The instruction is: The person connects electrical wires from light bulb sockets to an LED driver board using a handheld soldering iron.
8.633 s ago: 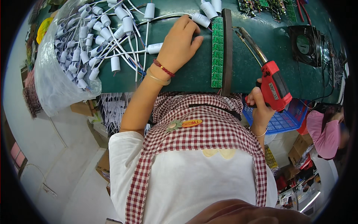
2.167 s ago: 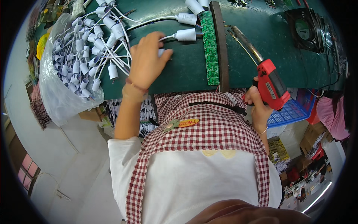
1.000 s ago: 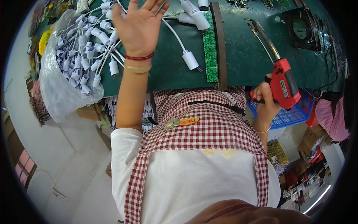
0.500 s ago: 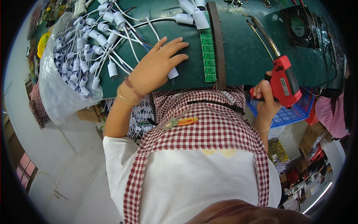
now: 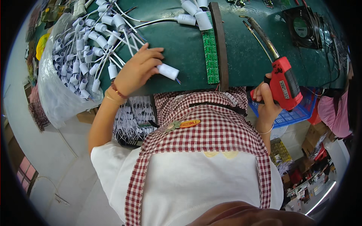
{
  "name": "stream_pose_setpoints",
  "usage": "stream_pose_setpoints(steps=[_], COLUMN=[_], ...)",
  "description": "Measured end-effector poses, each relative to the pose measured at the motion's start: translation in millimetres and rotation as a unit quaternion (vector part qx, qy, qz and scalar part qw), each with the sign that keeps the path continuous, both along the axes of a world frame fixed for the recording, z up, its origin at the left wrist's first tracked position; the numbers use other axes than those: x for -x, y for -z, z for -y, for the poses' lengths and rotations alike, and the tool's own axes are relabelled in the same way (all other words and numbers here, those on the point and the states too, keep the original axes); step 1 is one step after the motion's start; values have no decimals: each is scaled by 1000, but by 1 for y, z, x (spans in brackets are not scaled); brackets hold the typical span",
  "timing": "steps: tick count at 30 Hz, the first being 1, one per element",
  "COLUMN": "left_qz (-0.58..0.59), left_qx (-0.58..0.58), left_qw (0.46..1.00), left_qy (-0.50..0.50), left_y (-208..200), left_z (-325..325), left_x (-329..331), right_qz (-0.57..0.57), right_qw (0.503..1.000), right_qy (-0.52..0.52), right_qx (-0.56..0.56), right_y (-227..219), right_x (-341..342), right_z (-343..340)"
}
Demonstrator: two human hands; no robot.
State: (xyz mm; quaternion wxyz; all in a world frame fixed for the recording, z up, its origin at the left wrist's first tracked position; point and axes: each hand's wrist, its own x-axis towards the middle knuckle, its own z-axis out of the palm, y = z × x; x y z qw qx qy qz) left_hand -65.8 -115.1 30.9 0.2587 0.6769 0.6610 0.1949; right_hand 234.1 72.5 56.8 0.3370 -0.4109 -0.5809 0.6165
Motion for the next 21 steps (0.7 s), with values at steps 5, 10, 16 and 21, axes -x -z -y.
stream_pose_setpoints(steps=[5,10,16,21], left_qz=[97,-68,78,38], left_qx=[23,-134,-86,-112], left_qw=[955,962,936,941], left_qy=[-278,-229,-333,-317], left_y=[-5,-16,20,20], left_z=[29,-26,-77,-88], left_x=[17,-31,-68,-62], right_qz=[9,-8,5,45], right_qw=[1000,1000,1000,998], right_qy=[8,-3,-12,-33], right_qx=[0,2,27,41], right_y=[3,3,1,9], right_x=[-1,4,5,-6], right_z=[-3,-6,2,6])
